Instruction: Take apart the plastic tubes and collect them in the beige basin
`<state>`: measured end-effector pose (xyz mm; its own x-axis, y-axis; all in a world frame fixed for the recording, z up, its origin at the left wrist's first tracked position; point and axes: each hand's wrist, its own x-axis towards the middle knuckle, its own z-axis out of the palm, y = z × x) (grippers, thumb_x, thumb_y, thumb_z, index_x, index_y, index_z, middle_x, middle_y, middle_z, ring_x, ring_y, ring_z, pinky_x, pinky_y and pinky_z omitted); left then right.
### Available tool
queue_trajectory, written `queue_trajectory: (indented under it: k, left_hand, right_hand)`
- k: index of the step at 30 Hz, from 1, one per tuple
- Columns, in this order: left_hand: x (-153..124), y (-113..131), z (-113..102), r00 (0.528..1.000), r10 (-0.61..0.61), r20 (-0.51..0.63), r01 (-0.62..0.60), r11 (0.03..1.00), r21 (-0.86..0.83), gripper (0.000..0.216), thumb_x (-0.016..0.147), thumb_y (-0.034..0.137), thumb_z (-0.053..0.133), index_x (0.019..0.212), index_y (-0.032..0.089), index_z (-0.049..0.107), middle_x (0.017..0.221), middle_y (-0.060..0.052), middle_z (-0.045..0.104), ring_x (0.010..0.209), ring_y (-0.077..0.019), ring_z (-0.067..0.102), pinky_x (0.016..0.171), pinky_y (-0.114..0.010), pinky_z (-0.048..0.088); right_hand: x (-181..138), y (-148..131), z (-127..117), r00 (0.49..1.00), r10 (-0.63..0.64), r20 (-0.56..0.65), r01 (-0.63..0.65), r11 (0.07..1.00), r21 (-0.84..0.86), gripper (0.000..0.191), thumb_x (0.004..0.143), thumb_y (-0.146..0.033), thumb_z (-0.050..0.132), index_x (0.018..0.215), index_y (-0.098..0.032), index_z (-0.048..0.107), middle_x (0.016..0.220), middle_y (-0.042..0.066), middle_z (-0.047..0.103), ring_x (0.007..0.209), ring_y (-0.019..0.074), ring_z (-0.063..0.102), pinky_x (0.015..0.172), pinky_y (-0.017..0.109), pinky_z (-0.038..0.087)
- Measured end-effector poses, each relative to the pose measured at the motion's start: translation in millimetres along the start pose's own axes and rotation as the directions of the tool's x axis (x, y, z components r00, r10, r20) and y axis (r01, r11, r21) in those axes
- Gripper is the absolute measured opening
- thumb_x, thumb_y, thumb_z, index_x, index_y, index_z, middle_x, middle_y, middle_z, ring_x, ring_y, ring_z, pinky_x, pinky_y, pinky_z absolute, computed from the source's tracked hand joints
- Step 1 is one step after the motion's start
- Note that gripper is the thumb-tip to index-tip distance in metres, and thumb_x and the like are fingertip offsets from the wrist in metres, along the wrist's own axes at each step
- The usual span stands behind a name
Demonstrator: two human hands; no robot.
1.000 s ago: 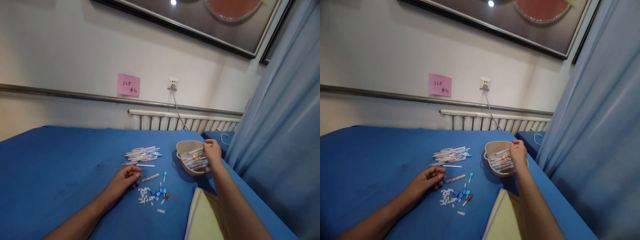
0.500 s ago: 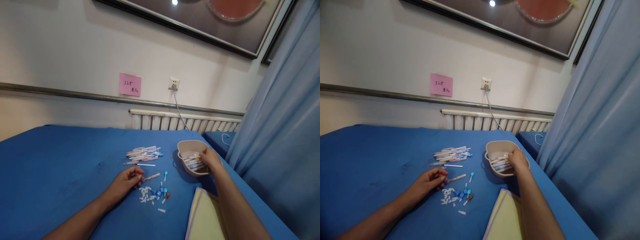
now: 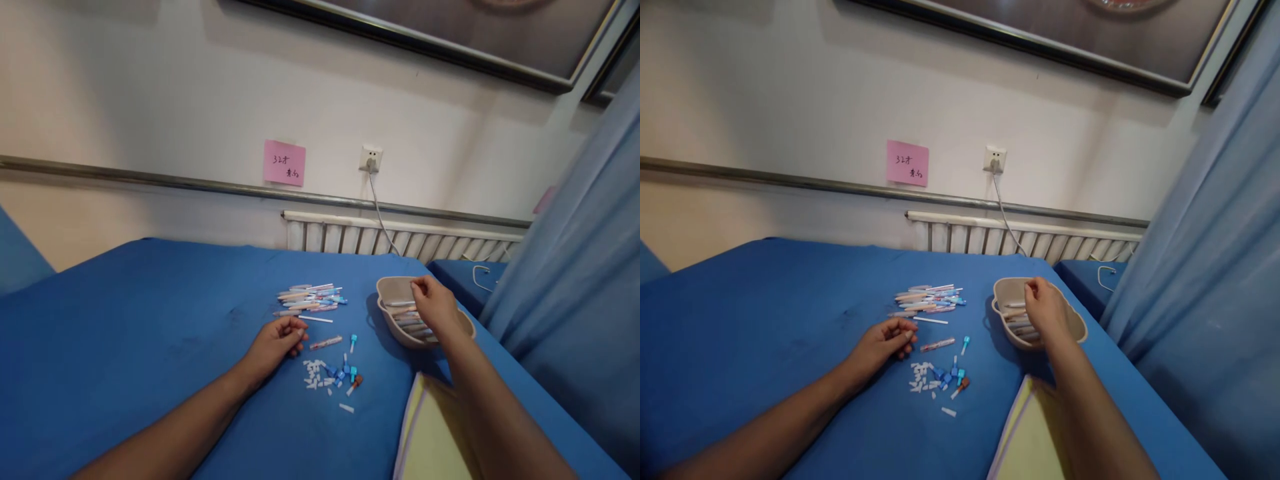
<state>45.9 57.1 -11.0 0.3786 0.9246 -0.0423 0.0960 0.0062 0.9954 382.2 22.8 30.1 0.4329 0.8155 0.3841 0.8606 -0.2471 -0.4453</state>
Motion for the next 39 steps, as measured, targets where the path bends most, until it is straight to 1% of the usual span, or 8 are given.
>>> queue_trajectory:
  k: [3, 7, 11, 16, 20, 25, 33, 39]
  left_hand:
    - [0, 1, -1, 0.999, 0.007, -0.039, -0.007, 1.000, 0.004, 0.025, 0.070, 0.034, 0.061, 0.085, 0.015, 0.057, 0.070, 0.000, 0.062, 0.050, -0.0079, 0.052, 0.047, -0.020, 0.041]
    - [0, 0, -1, 0.999, 0.017, -0.046, -0.016, 1.000, 0.014, 0.025, 0.071, 0.034, 0.061, 0.086, 0.014, 0.057, 0.071, -0.001, 0.063, 0.050, -0.0082, 0.052, 0.046, -0.020, 0.041]
    - [6, -7, -8, 0.982, 0.119, -0.148, -0.100, 0.987, 0.130, 0.027, 0.074, 0.035, 0.056, 0.090, 0.014, 0.057, 0.073, -0.003, 0.065, 0.052, -0.0106, 0.055, 0.047, -0.021, 0.043]
    - [17, -11, -28, 0.913, 0.301, -0.274, -0.180, 0.903, 0.390, 0.027, 0.077, 0.034, 0.051, 0.092, 0.015, 0.061, 0.086, -0.006, 0.068, 0.076, -0.0194, 0.061, 0.068, -0.030, 0.048]
    - [17, -6, -29, 0.917, 0.377, -0.130, -0.256, 0.805, 0.535, 0.024, 0.078, 0.026, 0.054, 0.098, 0.021, 0.066, 0.099, -0.004, 0.068, 0.095, -0.0221, 0.057, 0.089, -0.035, 0.041]
    - [13, -5, -18, 0.890, 0.397, 0.225, -0.414, 0.493, 0.765, 0.031, 0.083, 0.019, 0.049, 0.112, 0.022, 0.060, 0.111, -0.005, 0.064, 0.104, -0.0228, 0.051, 0.093, -0.037, 0.037]
    - [9, -2, -16, 0.896, 0.358, 0.261, -0.405, 0.424, 0.810, 0.035, 0.083, 0.018, 0.048, 0.117, 0.025, 0.054, 0.116, -0.004, 0.061, 0.102, -0.0243, 0.050, 0.090, -0.038, 0.036]
    - [2, -1, -15, 0.896, 0.360, 0.258, -0.395, 0.385, 0.834, 0.021, 0.084, 0.021, 0.047, 0.100, 0.021, 0.060, 0.097, -0.006, 0.063, 0.090, -0.0228, 0.052, 0.083, -0.036, 0.037]
  right_hand:
    - [-21, -39, -4, 0.972, -0.202, -0.117, 0.225, 0.945, 0.236, 0.023, 0.085, -0.034, 0.044, 0.094, -0.021, 0.060, 0.082, 0.003, 0.067, 0.073, 0.0175, 0.060, 0.066, 0.027, 0.041]
    - [-58, -81, 13, 0.870, -0.486, 0.084, 0.433, 0.835, 0.340, 0.017, 0.085, -0.023, 0.045, 0.089, -0.021, 0.062, 0.081, 0.003, 0.065, 0.074, 0.0167, 0.059, 0.069, 0.026, 0.043]
    - [-84, -91, 43, 0.735, -0.627, 0.260, 0.542, 0.773, 0.330, 0.025, 0.084, -0.016, 0.049, 0.107, -0.022, 0.058, 0.105, 0.007, 0.063, 0.099, 0.0203, 0.055, 0.088, 0.033, 0.039]
    - [-92, -91, 57, 0.611, -0.693, 0.382, 0.593, 0.721, 0.360, 0.034, 0.083, -0.015, 0.053, 0.115, -0.024, 0.054, 0.108, 0.005, 0.061, 0.103, 0.0201, 0.051, 0.089, 0.033, 0.037]
    - [-92, -95, 58, 0.598, -0.691, 0.406, 0.595, 0.722, 0.353, 0.024, 0.085, -0.018, 0.051, 0.107, -0.023, 0.058, 0.099, 0.005, 0.063, 0.095, 0.0190, 0.053, 0.085, 0.031, 0.037]
    - [-91, -94, 61, 0.600, -0.688, 0.409, 0.593, 0.725, 0.350, 0.018, 0.088, -0.022, 0.047, 0.101, -0.021, 0.060, 0.093, 0.005, 0.062, 0.090, 0.0181, 0.053, 0.082, 0.029, 0.037]
    - [-91, -88, 65, 0.653, -0.661, 0.369, 0.559, 0.750, 0.355, 0.017, 0.087, -0.020, 0.048, 0.101, -0.020, 0.057, 0.091, 0.005, 0.060, 0.088, 0.0183, 0.053, 0.077, 0.028, 0.039]
    - [-89, -84, 65, 0.679, -0.635, 0.368, 0.518, 0.770, 0.373, 0.016, 0.085, -0.018, 0.050, 0.099, -0.021, 0.057, 0.089, 0.004, 0.060, 0.086, 0.0179, 0.054, 0.076, 0.027, 0.039]
